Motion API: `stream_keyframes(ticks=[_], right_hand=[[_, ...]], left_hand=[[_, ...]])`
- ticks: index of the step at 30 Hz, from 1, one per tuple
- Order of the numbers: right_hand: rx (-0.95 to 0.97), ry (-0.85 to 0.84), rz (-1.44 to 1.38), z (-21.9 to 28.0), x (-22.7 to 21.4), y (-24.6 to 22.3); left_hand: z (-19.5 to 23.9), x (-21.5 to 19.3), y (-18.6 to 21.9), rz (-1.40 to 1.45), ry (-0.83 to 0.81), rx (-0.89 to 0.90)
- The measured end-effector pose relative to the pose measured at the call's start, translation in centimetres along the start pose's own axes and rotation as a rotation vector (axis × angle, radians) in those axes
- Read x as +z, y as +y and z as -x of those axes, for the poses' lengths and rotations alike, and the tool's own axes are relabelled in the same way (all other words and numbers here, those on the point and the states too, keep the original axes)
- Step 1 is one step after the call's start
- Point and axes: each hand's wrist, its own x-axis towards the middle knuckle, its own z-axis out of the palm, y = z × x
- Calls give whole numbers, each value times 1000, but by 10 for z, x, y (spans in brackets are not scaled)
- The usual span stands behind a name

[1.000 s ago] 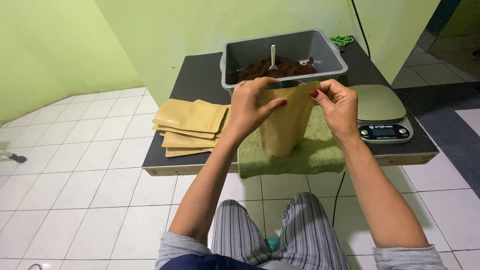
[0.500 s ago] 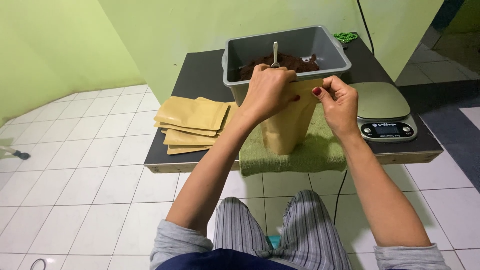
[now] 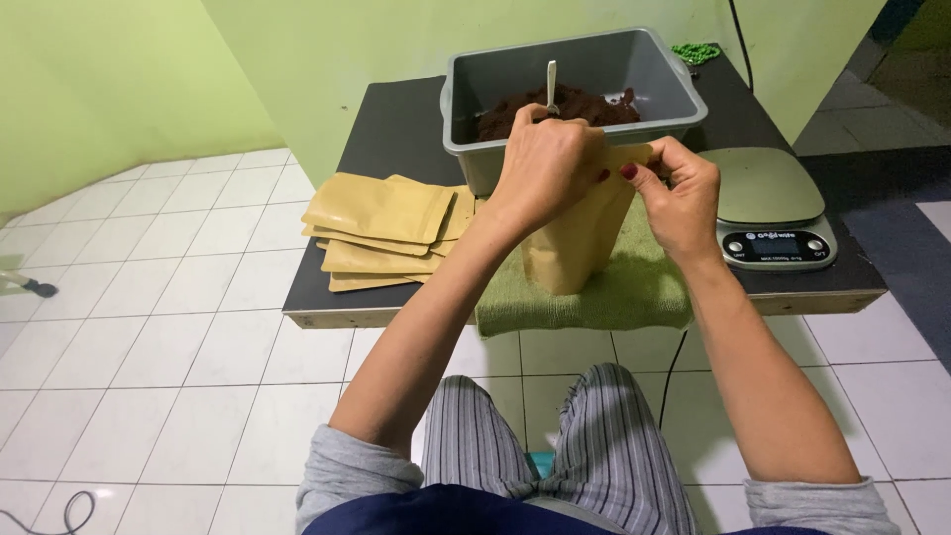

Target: Filling stand-up pouches with ground coffee using a small spoon and weighing them on a digital scale.

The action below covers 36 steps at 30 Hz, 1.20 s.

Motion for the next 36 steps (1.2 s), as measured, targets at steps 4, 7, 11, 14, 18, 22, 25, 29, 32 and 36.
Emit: stream_keyframes(ticks=[4, 7, 11, 14, 18, 22, 25, 29, 32, 36], right_hand=[[-10, 8, 5, -1, 1, -6], [-23, -51, 95, 0, 0, -16], [-19, -59, 84, -1, 1, -22], [-5, -73, 89, 0, 0, -24], [-18, -66, 107, 0, 0, -23], [-4, -71, 53, 1, 1, -22], [-13, -90, 67, 2, -2, -21], [-111, -67, 119, 2, -2, -22], [-192, -44, 211, 2, -2, -22], [-264, -17, 267, 0, 0, -16]], left_hand=[[0, 9, -3, 5, 30, 16], [0, 8, 1, -25, 106, 27], [1, 9, 2, -54, 144, 53], [2, 9, 5, -74, 161, 69], [1, 13, 5, -130, 151, 84], [3, 11, 4, -95, 169, 106], [2, 11, 5, -99, 172, 106], [1, 14, 2, -115, 151, 129], [1, 15, -3, -133, 130, 123], [7, 4, -14, -167, 119, 142]])
